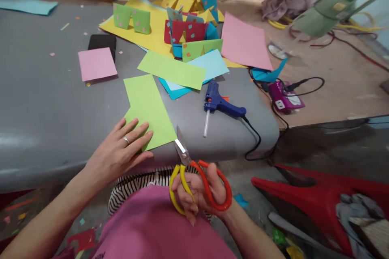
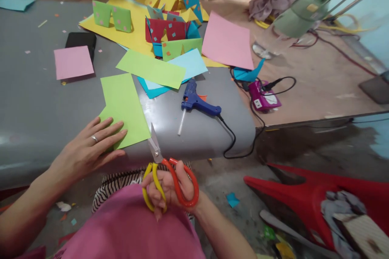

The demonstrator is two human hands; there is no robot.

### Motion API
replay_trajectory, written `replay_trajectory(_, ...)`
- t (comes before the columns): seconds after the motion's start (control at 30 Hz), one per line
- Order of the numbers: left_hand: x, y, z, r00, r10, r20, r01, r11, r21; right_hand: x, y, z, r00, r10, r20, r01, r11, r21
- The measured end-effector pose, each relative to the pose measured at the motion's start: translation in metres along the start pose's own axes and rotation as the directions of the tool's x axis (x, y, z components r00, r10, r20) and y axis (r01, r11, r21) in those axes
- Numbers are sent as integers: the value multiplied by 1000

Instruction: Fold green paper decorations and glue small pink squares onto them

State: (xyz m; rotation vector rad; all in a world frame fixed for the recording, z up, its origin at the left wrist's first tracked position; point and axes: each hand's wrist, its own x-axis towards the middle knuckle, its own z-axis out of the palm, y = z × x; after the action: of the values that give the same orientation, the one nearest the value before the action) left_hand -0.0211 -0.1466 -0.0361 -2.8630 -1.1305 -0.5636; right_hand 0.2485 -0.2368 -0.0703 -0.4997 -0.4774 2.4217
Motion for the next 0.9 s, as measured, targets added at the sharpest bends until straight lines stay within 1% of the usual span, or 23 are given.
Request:
replay_trajectory(0.13,1,0,2,999,-29,28,30,999,-21,-1,-3,3,1000,0,-23,0,1000,0)
replay_trajectory(0.27,-3,-1,0,998,-40,50,42,998,-43,8,-8,6,1000,4,-10,-5,1000,-17)
replay_trajectory(0.33,-6,1,-7,998,-26,58,30,997,-70,13,-9,7,1000,19,8,-19,999,-33)
replay_trajectory(0.4,-7,4,-18,997,-20,81,29,994,-106,14,-10,6,999,40,18,-39,998,-53)
replay_trajectory(0.47,-2,7,-29,993,-58,106,70,992,-109,13,-10,4,998,57,17,-55,996,-66)
replay_trajectory(0.53,9,9,-34,986,-140,96,145,988,-54,12,-9,3,998,66,13,-65,996,-64)
replay_trajectory(0.6,24,7,-31,974,-212,77,211,977,30,12,-9,3,998,63,7,-63,997,-52)
replay_trajectory(0.63,31,4,-26,963,-246,106,240,968,70,12,-9,3,998,62,7,-62,997,-45)
replay_trajectory(0.7,42,-2,-15,932,-286,224,268,957,108,14,-9,5,998,58,9,-57,998,-34)
replay_trajectory(0.77,47,-7,-5,902,-298,313,276,955,113,16,-8,7,999,49,16,-49,998,-26)
replay_trajectory(0.8,47,-9,-2,894,-299,334,277,954,112,16,-7,8,999,46,19,-45,999,-21)
replay_trajectory(0.9,44,-11,2,893,-298,336,278,955,106,13,-7,9,999,35,20,-35,999,4)
